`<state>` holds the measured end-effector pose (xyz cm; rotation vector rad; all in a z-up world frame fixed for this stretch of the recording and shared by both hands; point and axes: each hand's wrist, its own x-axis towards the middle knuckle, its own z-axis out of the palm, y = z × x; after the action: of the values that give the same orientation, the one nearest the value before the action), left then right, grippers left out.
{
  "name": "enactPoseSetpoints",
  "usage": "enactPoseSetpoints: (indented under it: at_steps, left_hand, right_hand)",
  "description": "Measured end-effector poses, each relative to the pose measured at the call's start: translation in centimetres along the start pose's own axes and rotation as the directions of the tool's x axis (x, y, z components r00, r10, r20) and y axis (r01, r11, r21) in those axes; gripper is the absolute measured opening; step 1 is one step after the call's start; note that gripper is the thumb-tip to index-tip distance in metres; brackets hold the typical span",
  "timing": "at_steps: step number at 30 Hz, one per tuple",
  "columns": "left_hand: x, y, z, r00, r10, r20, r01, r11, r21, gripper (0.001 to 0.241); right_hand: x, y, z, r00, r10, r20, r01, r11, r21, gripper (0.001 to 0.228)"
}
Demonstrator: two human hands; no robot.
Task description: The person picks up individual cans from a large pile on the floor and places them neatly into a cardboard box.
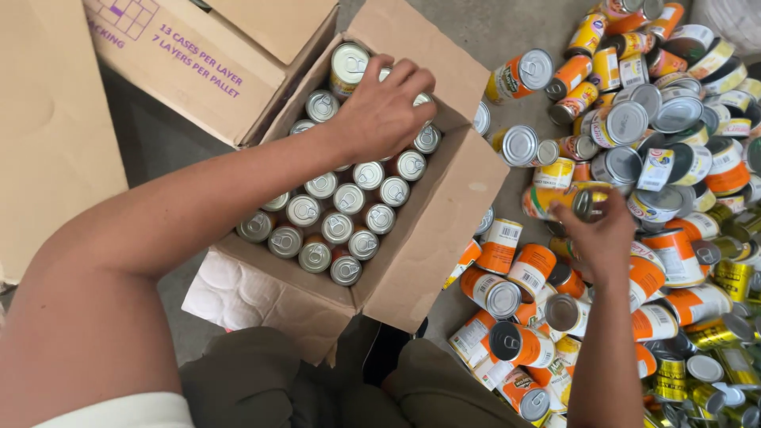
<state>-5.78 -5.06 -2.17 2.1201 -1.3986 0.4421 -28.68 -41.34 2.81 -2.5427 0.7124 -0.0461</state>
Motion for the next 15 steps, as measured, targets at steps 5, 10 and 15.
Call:
enactPoseSetpoints:
  at_steps: [5, 10, 15]
  left_hand:
    - [1.6, 0.2, -0.4, 0.999, -0.039, -0.032, 0.037, 0.998, -0.054, 0.013]
    - [1.2, 0.3, -1.0, 0.995, -0.023, -0.093, 0.023, 1.000, -0.004, 0.011]
    - [-0.4, -0.6, -1.6, 0.993, -0.063, -0.098, 0.063, 0.998, 0.000, 0.012]
  right_hand:
    - [0.8, -12.3, 1.3, 0.958, -0.249, 0.141, 0.206, 0.942, 0.264, 0.055]
    - [2.2, -18.8, 8.0, 0.833, -0.518, 0.194, 0.503, 0.855, 0.125, 0.057]
    - [4.4, -17.7, 13.4, 0.796, -0.577, 0.183, 0.597, 0.702, -0.387, 0.061]
